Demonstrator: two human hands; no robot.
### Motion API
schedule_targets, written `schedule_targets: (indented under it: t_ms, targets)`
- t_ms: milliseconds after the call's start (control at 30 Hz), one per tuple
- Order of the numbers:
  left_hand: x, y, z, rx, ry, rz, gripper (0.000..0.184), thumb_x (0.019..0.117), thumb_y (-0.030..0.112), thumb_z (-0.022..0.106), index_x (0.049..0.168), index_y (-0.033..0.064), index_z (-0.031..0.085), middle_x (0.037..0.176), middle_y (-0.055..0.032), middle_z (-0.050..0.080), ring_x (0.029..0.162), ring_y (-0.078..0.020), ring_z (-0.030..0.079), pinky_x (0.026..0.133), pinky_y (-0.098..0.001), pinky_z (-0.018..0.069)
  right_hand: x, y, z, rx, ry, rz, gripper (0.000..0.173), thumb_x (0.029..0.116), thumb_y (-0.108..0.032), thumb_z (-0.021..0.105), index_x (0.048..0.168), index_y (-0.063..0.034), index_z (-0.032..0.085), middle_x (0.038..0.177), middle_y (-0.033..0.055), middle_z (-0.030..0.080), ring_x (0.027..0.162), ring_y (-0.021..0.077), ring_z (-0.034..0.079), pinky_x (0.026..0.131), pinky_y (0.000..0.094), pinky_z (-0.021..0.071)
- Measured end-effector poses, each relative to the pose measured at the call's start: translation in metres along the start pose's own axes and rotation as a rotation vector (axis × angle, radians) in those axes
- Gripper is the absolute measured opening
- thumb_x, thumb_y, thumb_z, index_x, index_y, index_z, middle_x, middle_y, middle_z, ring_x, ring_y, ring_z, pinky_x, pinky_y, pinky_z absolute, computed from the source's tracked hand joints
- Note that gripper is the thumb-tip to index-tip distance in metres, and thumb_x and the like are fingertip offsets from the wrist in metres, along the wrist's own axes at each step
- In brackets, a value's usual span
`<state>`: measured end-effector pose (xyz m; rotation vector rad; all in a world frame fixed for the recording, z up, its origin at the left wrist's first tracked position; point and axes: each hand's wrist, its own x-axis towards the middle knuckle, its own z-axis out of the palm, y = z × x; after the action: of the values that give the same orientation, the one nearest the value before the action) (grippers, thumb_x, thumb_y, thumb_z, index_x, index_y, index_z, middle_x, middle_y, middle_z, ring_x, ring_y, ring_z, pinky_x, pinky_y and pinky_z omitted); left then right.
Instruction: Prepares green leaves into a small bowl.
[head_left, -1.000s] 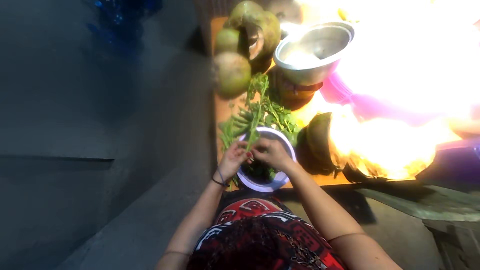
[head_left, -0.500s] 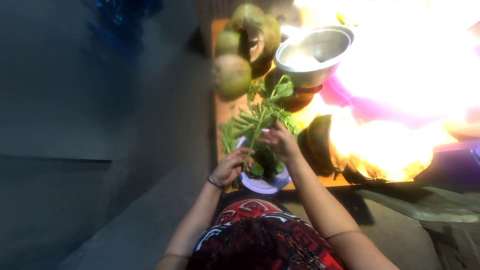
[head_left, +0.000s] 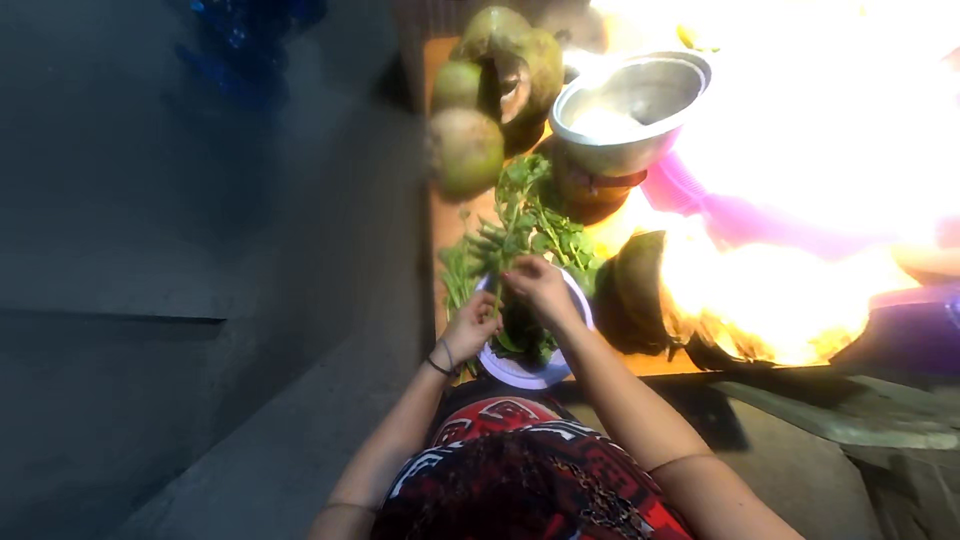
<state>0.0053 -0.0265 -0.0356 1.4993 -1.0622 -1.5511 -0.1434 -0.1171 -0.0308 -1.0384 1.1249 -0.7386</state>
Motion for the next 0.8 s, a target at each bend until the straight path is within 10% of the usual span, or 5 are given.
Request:
schedule_targets:
  t_ms: [133,367,500,800]
  targets:
    - [-0.001,0.0,0.008,-0.226,0.024,-0.014,0.033,0.0976,0.004,0.047,0.131,0.0002,0.048,0.101,-0.0096,0.065,0.085,-0.0158,0.067,0.077,-0.0321,0.0573,-0.004,0.0,-0.001,-0.137,-0.06,-0.075,0.013,0.0891,-0.001,0.076,0.101,-0.0002,0.07,0.089,0.006,0.07,0.079,0.0094,0.067,0.075,0.0285,0.0589]
    - [0.002,0.016,0.014,-0.334,0.167,-0.054,0.015,0.1083,0.006,0.043,0.123,0.0052,0.047,0.089,-0.003,0.058,0.069,-0.0095,0.063,0.066,-0.0261,0.0579,-0.011,0.007,0.003,0.213,-0.066,-0.115,0.026,0.0875,0.012,0.062,0.106,-0.0057,0.067,0.102,0.0012,0.071,0.088,0.0073,0.068,0.078,0.0258,0.059]
    - [0.0,0.014,0.011,-0.156,0.219,-0.022,0.02,0.1082,0.01,0.046,0.127,0.0034,0.048,0.088,-0.0024,0.058,0.062,-0.0037,0.051,0.056,-0.0186,0.0449,-0.004,0.019,-0.014,0.216,-0.231,-0.356,0.029,0.0908,-0.008,0.047,0.097,-0.0155,0.073,0.115,-0.0039,0.072,0.11,0.0079,0.065,0.094,0.0294,0.0555]
    - [-0.002,0.013,0.013,0.065,0.308,0.037,0.021,0.1083,0.02,0.051,0.121,0.0041,0.054,0.084,-0.0054,0.057,0.063,-0.0092,0.049,0.057,-0.0265,0.0438,-0.014,-0.001,-0.015,-0.513,-0.017,-0.536,0.019,0.0936,-0.015,0.074,0.096,0.0028,0.069,0.084,0.0095,0.069,0.074,0.0098,0.065,0.073,0.0272,0.0557]
